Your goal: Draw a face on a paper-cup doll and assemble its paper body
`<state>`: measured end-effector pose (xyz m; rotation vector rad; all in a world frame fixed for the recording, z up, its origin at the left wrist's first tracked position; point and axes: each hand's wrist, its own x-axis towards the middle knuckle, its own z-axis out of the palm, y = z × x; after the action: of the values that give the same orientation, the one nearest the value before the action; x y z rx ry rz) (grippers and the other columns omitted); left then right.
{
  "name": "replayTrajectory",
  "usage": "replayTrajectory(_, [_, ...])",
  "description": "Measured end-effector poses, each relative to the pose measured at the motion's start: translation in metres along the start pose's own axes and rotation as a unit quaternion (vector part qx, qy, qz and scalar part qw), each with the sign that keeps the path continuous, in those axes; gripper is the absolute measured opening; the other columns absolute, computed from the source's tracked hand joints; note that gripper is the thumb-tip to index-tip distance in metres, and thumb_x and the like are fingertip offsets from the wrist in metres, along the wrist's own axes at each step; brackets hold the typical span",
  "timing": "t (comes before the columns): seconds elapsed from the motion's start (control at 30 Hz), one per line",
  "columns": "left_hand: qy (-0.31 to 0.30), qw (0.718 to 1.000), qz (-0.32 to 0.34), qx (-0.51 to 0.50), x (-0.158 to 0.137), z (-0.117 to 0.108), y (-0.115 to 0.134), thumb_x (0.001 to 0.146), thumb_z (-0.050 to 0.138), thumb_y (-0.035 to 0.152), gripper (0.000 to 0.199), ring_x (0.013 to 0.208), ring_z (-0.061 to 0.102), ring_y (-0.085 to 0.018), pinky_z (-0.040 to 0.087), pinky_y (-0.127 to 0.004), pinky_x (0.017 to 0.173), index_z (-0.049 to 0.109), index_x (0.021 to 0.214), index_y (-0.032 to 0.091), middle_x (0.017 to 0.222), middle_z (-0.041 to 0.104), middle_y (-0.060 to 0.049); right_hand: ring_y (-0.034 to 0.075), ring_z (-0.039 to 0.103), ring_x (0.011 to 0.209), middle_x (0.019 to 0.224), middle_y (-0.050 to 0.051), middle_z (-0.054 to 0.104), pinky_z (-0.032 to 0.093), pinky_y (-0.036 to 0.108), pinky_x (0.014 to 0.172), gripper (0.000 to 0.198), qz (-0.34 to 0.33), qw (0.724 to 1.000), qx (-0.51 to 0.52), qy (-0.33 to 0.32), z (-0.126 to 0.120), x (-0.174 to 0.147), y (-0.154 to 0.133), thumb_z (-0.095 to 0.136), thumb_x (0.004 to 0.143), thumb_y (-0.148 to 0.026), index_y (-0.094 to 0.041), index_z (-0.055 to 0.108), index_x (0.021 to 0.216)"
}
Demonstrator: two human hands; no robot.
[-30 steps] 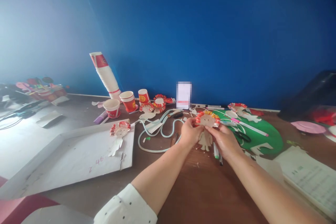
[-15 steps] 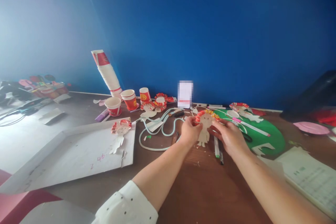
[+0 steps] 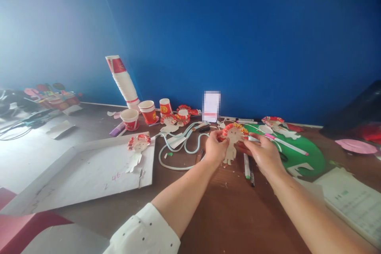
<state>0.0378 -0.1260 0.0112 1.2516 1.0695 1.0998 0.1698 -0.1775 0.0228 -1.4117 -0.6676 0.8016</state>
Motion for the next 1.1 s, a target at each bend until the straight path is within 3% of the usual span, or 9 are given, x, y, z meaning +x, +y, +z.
replayTrajectory(0.33, [-0.024,0.999,-0.012,-0.019,-0.004,0.006,0.0,0.075,0.067,0.013,0.024,0.075,0.065,-0.017,0.049,-0.025,0.065,0.06,0.098,0.016,0.087,0.07,-0.007,0.026,0.072,0.071,0.074,0.003,0.074,0.059,0.037,0.065,0.054,-0.098,0.988,-0.117,0.011,-0.015,0.021,0.022,0.069,0.065,-0.025,-0.022,0.059,0.118])
replayTrajectory(0.83, [-0.033,0.993,-0.056,-0.1,0.003,0.004,-0.007,0.072,0.072,0.016,0.025,0.061,0.063,-0.013,0.05,-0.024,0.06,0.06,0.093,0.016,0.075,0.068,-0.002,0.027,0.073,0.069,0.075,0.003,0.074,0.061,0.041,0.07,0.046,-0.039,0.998,-0.047,-0.008,-0.001,0.0,-0.004,0.081,0.062,-0.033,-0.025,0.058,0.102])
replayTrajectory(1.1, [-0.029,0.987,-0.056,-0.147,0.005,0.003,-0.01,0.07,0.069,0.014,0.019,0.063,0.064,-0.014,0.052,-0.026,0.063,0.059,0.087,0.016,0.073,0.067,-0.002,0.028,0.073,0.077,0.085,0.004,0.075,0.062,0.041,0.074,0.055,-0.016,0.999,0.016,-0.031,0.001,-0.001,-0.003,0.084,0.061,-0.044,-0.025,0.059,0.106])
